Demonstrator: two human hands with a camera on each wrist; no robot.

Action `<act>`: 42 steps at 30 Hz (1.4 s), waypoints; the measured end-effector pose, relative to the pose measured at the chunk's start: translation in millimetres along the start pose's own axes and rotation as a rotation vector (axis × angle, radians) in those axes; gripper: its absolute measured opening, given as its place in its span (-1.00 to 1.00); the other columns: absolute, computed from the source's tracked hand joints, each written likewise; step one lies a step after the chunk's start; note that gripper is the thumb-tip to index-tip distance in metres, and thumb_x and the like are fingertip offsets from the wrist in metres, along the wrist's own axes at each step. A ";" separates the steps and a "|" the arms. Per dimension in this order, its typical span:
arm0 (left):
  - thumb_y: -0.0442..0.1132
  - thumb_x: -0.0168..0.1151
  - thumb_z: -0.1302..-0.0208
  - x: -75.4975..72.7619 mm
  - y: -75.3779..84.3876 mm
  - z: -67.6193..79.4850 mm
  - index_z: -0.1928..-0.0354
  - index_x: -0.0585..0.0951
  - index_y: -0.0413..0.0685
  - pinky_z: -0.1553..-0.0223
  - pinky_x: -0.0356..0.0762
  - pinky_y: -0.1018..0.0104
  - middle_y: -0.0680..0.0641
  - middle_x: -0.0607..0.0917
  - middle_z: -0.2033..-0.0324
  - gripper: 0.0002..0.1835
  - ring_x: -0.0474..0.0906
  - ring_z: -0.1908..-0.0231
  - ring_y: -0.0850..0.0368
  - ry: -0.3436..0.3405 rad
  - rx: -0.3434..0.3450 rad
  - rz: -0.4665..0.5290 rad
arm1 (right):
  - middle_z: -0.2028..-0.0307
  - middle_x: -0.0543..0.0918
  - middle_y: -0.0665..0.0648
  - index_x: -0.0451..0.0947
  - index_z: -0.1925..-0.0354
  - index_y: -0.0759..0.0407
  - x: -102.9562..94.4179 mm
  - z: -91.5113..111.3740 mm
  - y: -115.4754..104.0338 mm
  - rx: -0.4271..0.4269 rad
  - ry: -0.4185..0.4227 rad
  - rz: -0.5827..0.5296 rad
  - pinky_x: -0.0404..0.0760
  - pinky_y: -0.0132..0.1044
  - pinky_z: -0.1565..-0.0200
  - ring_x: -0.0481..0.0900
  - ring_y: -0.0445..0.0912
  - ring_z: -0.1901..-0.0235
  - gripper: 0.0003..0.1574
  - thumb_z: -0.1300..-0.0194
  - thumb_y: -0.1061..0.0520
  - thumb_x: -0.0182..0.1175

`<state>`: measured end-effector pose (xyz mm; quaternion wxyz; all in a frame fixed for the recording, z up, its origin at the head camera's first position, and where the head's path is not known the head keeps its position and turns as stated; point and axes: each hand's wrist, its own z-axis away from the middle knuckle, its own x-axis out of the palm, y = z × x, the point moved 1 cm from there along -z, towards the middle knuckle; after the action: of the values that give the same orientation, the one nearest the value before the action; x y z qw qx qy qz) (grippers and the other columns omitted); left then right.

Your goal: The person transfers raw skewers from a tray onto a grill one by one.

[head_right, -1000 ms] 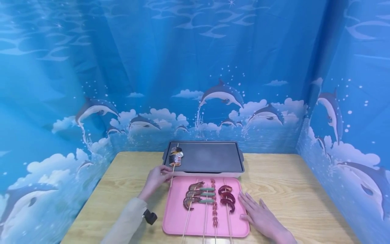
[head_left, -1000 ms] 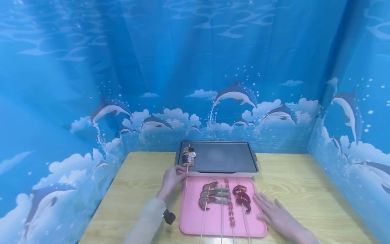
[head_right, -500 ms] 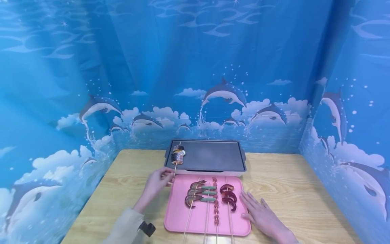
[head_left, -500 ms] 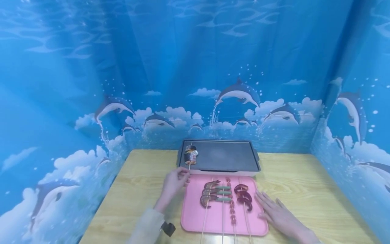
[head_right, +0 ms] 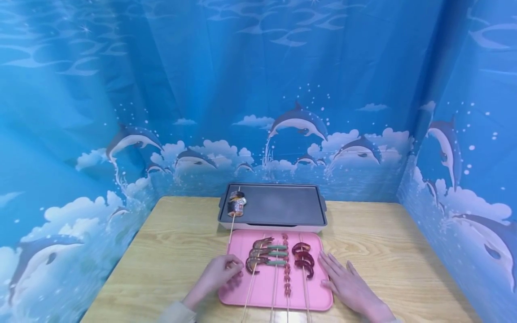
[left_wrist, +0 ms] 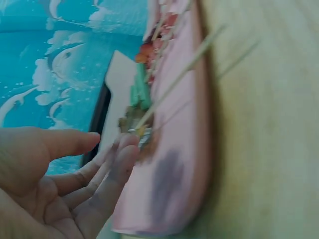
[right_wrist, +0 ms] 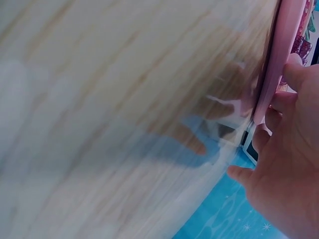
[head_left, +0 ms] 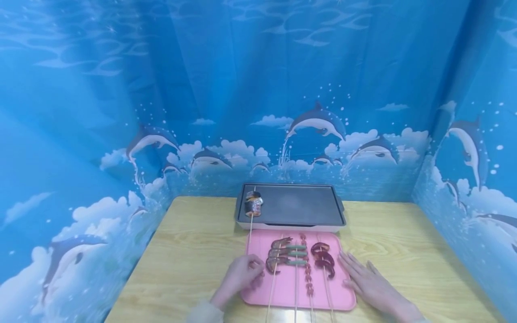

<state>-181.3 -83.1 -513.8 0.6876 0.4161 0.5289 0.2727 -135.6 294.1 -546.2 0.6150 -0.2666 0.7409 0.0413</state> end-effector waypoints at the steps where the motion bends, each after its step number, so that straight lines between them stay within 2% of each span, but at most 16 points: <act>1: -0.30 0.27 -0.34 2.9 -1.7 1.9 0.26 0.67 -0.20 0.61 0.66 0.30 0.00 0.70 0.56 -0.91 0.64 0.61 0.11 -0.019 -0.022 0.012 | -0.46 0.33 0.19 0.35 -0.45 0.18 -0.2 -0.2 -0.2 -0.001 0.000 0.002 -0.41 -0.03 -0.54 -0.40 -0.60 -0.43 -0.29 -0.47 -0.08 0.15; 3: -0.32 0.29 -0.33 8.3 -4.5 5.5 0.28 0.67 -0.21 0.60 0.69 0.30 -0.03 0.70 0.57 -0.92 0.66 0.60 0.10 -0.056 -0.064 0.053 | -0.46 0.33 0.20 0.35 -0.45 0.18 -0.7 -0.4 -0.5 0.006 -0.008 -0.003 -0.10 0.31 -0.47 -0.41 -0.62 -0.42 -0.28 -0.47 -0.09 0.15; 5: -0.33 0.30 -0.31 13.4 -6.8 8.2 0.30 0.68 -0.24 0.56 0.71 0.29 -0.05 0.71 0.56 -0.92 0.68 0.57 0.09 -0.091 -0.085 0.090 | -0.46 0.34 0.20 0.35 -0.45 0.18 -1.2 -0.7 -0.7 0.012 -0.016 -0.003 0.21 0.45 -0.29 -0.42 -0.64 -0.40 -0.28 -0.47 -0.09 0.15; 11: -0.36 0.41 -0.20 25.5 -13.1 11.4 0.27 0.69 -0.25 0.46 0.73 0.31 -0.08 0.74 0.51 -0.89 0.69 0.51 0.11 -0.174 -0.090 0.173 | -0.45 0.34 0.22 0.35 -0.45 0.18 -1.5 -0.9 -0.1 0.013 -0.018 -0.002 0.23 0.47 -0.27 -0.43 -0.64 -0.40 -0.27 -0.46 -0.11 0.16; 18: -0.44 0.41 -0.16 29.5 -16.5 13.9 0.21 0.68 -0.27 0.42 0.73 0.35 -0.04 0.73 0.46 -0.85 0.67 0.51 0.19 -0.173 -0.122 0.259 | -0.45 0.34 0.22 0.35 -0.45 0.18 0.3 -1.3 0.5 0.008 -0.016 0.000 0.22 0.47 -0.28 -0.45 -0.64 -0.39 -0.27 -0.46 -0.11 0.16; 22: -0.48 0.38 -0.16 28.9 -15.1 16.9 0.19 0.68 -0.28 0.42 0.73 0.33 -0.04 0.70 0.46 -0.84 0.66 0.50 0.18 -0.153 -0.113 0.301 | -0.44 0.35 0.24 0.37 -0.43 0.20 1.3 -0.9 1.0 0.008 -0.010 -0.002 0.22 0.49 -0.27 -0.45 -0.65 -0.39 -0.27 -0.45 -0.10 0.17; 27: -0.50 0.39 -0.13 26.1 -11.4 23.0 0.21 0.68 -0.31 0.41 0.72 0.33 -0.01 0.65 0.49 -0.83 0.60 0.47 0.20 -0.119 -0.073 0.310 | -0.44 0.35 0.24 0.37 -0.43 0.20 1.2 -0.5 1.2 0.007 -0.008 0.010 0.22 0.49 -0.27 -0.46 -0.64 -0.39 -0.27 -0.45 -0.11 0.16; 32: -0.52 0.37 -0.14 23.9 -8.1 28.2 0.19 0.67 -0.34 0.40 0.76 0.27 -0.05 0.68 0.47 -0.82 0.65 0.47 0.17 -0.125 -0.071 0.363 | -0.43 0.36 0.23 0.38 -0.42 0.20 0.0 0.0 1.5 0.007 -0.002 0.009 0.22 0.49 -0.26 -0.45 -0.65 -0.39 -0.28 -0.45 -0.10 0.17; 37: -0.50 0.37 -0.13 16.7 4.1 30.9 0.20 0.66 -0.31 0.39 0.77 0.20 -0.04 0.68 0.47 -0.82 0.66 0.48 0.13 -0.117 -0.061 0.390 | -0.43 0.36 0.23 0.39 -0.42 0.20 0.5 0.4 2.4 0.000 0.004 0.014 0.23 0.48 -0.26 -0.45 -0.64 -0.40 -0.29 -0.45 -0.10 0.17; 42: -0.47 0.37 -0.18 3.0 18.4 22.0 0.22 0.65 -0.35 0.37 0.77 0.21 -0.10 0.72 0.43 -0.86 0.70 0.46 0.08 -0.103 0.024 0.341 | -0.44 0.34 0.24 0.37 -0.43 0.20 -0.1 -0.8 1.4 0.016 -0.018 0.002 0.20 0.48 -0.29 -0.47 -0.66 -0.38 -0.27 -0.46 -0.12 0.16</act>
<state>-158.3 -77.6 -497.4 0.6526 0.5212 0.4179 0.3574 -136.9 295.0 -546.2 0.6239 -0.2605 0.7358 0.0381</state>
